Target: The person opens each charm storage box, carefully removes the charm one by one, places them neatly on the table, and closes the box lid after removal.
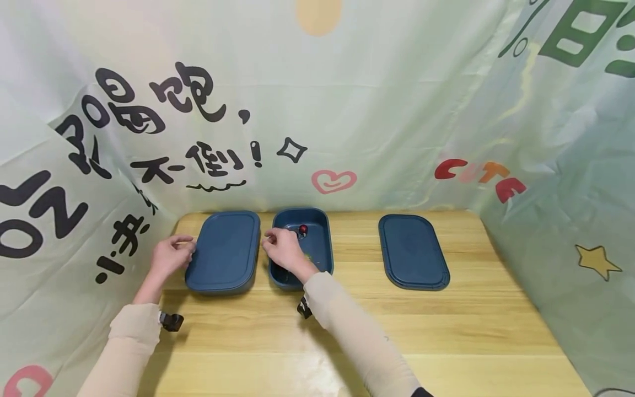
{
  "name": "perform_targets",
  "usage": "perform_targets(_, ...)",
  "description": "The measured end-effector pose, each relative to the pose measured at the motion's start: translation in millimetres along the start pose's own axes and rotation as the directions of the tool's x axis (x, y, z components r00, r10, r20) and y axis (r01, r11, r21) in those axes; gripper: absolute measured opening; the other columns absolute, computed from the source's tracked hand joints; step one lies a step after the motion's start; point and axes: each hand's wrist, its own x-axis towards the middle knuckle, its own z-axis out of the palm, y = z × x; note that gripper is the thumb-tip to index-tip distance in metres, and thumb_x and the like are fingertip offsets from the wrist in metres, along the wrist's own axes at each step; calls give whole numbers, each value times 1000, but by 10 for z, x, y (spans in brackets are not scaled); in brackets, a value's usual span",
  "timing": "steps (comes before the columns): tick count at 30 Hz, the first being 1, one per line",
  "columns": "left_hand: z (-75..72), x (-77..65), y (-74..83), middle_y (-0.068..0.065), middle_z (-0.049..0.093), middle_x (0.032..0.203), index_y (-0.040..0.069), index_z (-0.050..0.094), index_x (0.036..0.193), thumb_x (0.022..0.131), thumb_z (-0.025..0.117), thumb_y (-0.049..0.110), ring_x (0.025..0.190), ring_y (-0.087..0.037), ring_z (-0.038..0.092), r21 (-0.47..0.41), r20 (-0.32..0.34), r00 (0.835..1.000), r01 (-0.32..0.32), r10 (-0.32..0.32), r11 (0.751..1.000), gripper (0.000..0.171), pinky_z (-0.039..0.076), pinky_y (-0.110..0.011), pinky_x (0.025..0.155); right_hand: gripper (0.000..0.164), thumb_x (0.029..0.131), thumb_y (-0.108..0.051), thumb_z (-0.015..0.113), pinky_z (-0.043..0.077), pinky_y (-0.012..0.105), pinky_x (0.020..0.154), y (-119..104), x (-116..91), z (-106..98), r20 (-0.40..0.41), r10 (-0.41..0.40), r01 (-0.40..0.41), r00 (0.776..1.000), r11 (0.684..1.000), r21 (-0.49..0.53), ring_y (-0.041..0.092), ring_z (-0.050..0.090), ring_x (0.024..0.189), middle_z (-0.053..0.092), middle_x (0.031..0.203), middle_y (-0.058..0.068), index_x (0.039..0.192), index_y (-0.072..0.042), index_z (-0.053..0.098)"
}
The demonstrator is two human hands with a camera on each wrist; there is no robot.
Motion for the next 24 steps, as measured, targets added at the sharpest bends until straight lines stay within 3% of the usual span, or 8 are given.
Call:
perform_targets(3,4,1,-36,-23,77,116,4,70,135,102,63,29,72,-10,68,38,-9,1000,8,-8,999,42,50,-26,68,29,102,-15,68,61,40,89,-21,8,45,1,-5,5,1000,1000,-1,27,77,98,81,104,12,125,1,74)
perform_targets(11,61,-43,-91,-24,76,117,2,73,130,101,62,29,102,-38,71,131,-27,999,-14,17,991,41,52,-40,80,33,100,-13,67,61,40,89,-52,26,178,23,10,-10,1000,1000,3,27,77,96,80,105,13,129,4,72)
perform_targets(19,112,-73,-186,-26,74,117,-2,70,133,101,63,28,108,-42,68,127,-27,1000,-5,9,992,44,50,-49,92,40,101,-12,66,61,40,92,-126,-8,297,22,72,-72,997,997,3,28,78,103,77,114,17,137,4,66)
perform_targets(24,156,-62,-253,-26,76,110,-5,72,126,101,65,25,102,-41,70,112,-33,998,-44,48,993,40,51,-42,84,43,100,-12,66,61,42,95,-163,-60,359,27,86,-86,996,996,10,30,77,108,72,125,21,139,5,64)
